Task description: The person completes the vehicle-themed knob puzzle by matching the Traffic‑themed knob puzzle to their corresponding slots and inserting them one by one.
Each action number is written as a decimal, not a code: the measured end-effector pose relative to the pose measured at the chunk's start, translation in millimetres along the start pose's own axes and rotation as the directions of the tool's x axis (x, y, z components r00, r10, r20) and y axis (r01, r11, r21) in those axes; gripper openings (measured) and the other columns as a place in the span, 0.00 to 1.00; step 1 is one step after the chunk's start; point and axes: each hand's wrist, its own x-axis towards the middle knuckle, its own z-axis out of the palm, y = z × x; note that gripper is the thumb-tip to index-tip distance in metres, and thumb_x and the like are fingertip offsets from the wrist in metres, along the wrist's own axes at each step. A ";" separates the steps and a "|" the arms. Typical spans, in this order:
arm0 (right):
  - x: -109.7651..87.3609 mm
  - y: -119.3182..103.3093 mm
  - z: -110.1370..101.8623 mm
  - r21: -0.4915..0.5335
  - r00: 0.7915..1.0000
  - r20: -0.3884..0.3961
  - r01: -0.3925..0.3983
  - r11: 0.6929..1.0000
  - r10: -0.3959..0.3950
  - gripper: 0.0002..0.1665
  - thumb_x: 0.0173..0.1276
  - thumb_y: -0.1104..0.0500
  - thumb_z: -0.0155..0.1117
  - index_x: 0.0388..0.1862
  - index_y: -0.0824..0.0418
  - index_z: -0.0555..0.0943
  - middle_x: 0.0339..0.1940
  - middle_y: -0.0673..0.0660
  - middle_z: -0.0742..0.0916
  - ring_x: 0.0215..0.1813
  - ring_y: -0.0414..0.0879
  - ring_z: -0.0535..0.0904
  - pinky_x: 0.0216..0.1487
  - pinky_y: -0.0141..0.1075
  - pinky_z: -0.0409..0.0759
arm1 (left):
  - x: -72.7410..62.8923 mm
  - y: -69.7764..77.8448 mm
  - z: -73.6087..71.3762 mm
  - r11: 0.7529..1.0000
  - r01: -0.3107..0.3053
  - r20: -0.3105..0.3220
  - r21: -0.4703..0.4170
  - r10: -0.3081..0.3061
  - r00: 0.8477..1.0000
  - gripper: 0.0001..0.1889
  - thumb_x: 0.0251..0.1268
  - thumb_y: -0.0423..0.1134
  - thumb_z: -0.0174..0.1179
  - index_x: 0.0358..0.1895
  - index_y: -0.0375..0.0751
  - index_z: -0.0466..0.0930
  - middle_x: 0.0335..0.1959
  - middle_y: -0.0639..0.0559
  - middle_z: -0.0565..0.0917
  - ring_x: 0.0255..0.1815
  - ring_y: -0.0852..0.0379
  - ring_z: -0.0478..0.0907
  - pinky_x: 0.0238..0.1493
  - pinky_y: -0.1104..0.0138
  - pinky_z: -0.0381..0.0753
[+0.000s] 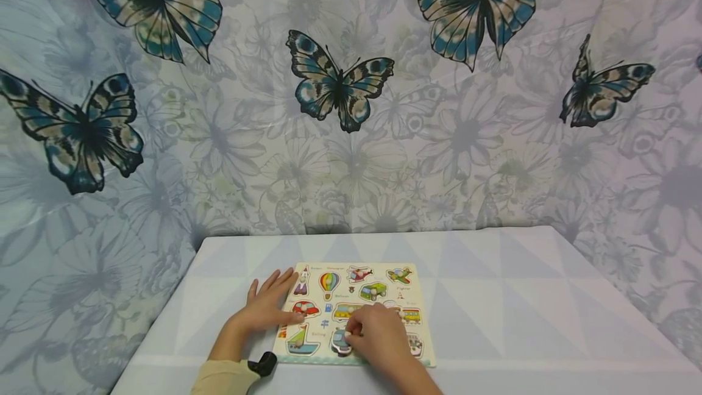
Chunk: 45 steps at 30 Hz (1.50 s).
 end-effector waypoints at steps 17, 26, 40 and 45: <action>1.1 -2.1 7.6 0.046 0.997 0.074 -0.034 0.998 0.031 0.11 0.52 0.51 0.80 0.20 0.42 0.83 0.17 0.34 0.76 0.26 0.31 0.65 0.29 0.27 0.63 | 1.3 1.0 -1.1 1.000 -0.010 -0.004 0.003 0.010 1.000 0.57 0.45 0.67 0.72 0.79 0.48 0.59 0.82 0.49 0.56 0.84 0.39 0.43 0.75 0.32 0.28; -1.5 -1.3 6.3 0.075 0.995 0.082 -0.059 0.995 0.052 0.10 0.53 0.52 0.79 0.21 0.42 0.83 0.18 0.35 0.76 0.27 0.30 0.66 0.29 0.27 0.65 | 1.5 4.1 -2.1 1.000 0.004 -0.001 0.001 -0.004 1.000 0.57 0.44 0.66 0.73 0.78 0.48 0.60 0.82 0.49 0.56 0.84 0.39 0.44 0.75 0.33 0.27; -3.1 1.5 7.7 0.159 0.986 0.147 -0.096 0.983 0.073 0.09 0.57 0.52 0.77 0.24 0.44 0.83 0.20 0.38 0.77 0.24 0.30 0.67 0.26 0.28 0.66 | 0.2 2.5 -1.0 1.000 0.004 0.000 0.001 -0.004 1.000 0.57 0.44 0.67 0.73 0.79 0.49 0.59 0.82 0.49 0.56 0.84 0.39 0.43 0.75 0.33 0.27; -4.1 2.2 9.0 0.195 0.983 0.170 -0.108 0.975 0.075 0.09 0.58 0.52 0.76 0.24 0.44 0.83 0.20 0.38 0.78 0.22 0.30 0.68 0.26 0.27 0.66 | -0.3 0.7 0.7 1.000 0.003 -0.001 0.008 -0.003 1.000 0.57 0.44 0.66 0.73 0.79 0.49 0.59 0.82 0.49 0.56 0.84 0.39 0.44 0.75 0.32 0.28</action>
